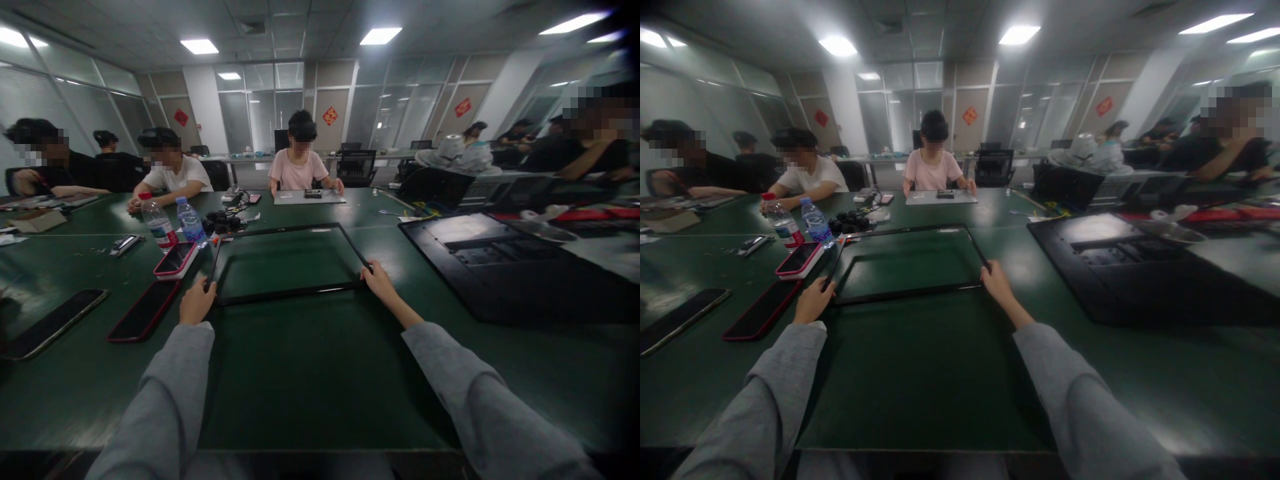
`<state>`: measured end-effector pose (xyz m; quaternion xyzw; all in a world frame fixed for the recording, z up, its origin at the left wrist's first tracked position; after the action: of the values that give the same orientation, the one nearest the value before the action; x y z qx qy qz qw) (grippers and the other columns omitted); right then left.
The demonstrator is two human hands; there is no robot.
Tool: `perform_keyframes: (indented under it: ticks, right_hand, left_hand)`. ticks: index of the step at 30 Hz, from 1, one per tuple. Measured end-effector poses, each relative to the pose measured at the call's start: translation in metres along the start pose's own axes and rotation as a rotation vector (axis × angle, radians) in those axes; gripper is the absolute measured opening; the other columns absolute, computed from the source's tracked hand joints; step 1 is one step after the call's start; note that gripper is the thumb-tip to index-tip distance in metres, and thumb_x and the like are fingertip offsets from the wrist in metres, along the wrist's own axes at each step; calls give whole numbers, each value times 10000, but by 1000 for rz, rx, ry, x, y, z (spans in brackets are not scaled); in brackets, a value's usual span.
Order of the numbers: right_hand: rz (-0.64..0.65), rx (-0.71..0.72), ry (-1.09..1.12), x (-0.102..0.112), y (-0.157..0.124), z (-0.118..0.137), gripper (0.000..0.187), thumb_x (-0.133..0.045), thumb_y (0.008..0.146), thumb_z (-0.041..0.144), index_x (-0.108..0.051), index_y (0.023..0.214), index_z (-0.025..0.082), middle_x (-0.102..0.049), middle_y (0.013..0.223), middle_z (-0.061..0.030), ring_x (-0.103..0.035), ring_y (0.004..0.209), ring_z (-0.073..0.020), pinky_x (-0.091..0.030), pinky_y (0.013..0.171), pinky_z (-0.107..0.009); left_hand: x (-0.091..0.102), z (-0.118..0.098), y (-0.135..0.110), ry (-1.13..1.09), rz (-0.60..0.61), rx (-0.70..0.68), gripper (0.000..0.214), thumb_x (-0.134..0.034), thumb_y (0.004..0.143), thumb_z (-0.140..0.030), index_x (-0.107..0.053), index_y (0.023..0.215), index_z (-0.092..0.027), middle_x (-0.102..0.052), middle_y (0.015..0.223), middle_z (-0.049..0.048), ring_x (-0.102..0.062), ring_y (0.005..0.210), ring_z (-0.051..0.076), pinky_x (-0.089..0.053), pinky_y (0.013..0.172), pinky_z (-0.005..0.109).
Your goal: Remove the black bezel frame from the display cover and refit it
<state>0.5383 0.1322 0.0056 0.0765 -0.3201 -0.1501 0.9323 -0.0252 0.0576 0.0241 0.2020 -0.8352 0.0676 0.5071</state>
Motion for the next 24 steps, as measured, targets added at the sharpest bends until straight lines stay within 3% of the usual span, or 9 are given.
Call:
perform_keyframes:
  ticks: [7, 24]
  right_hand:
    - [0, -3, 1, 0, -1, 0, 303, -477, 846, 332, -551, 1100, 185, -644, 732, -19, -623, 762, -216, -460, 749, -334]
    - [-8, 5, 27, 2, -3, 2, 263, -496, 800, 327, -551, 1030, 213, -640, 692, -3, -620, 725, -213, -456, 704, -328]
  left_hand:
    - [1, -3, -3, 0, 10, 6, 459, -412, 939, -475, -625, 1262, -228, -744, 1107, 99, -640, 1137, 311, -464, 898, 387]
    - [2, -5, -5, 16, -1, -2, 474, -460, 902, -403, -611, 1313, -220, -718, 1186, 120, -631, 1152, 335, -463, 917, 410]
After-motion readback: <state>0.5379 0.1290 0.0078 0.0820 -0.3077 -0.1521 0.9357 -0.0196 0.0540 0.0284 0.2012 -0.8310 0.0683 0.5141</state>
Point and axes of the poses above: each hand's wrist, its own y-axis towards the middle knuckle, its own x-axis out of the back of the hand, z = x × y, the point moved 6 cm from there along y, towards the middle knuckle
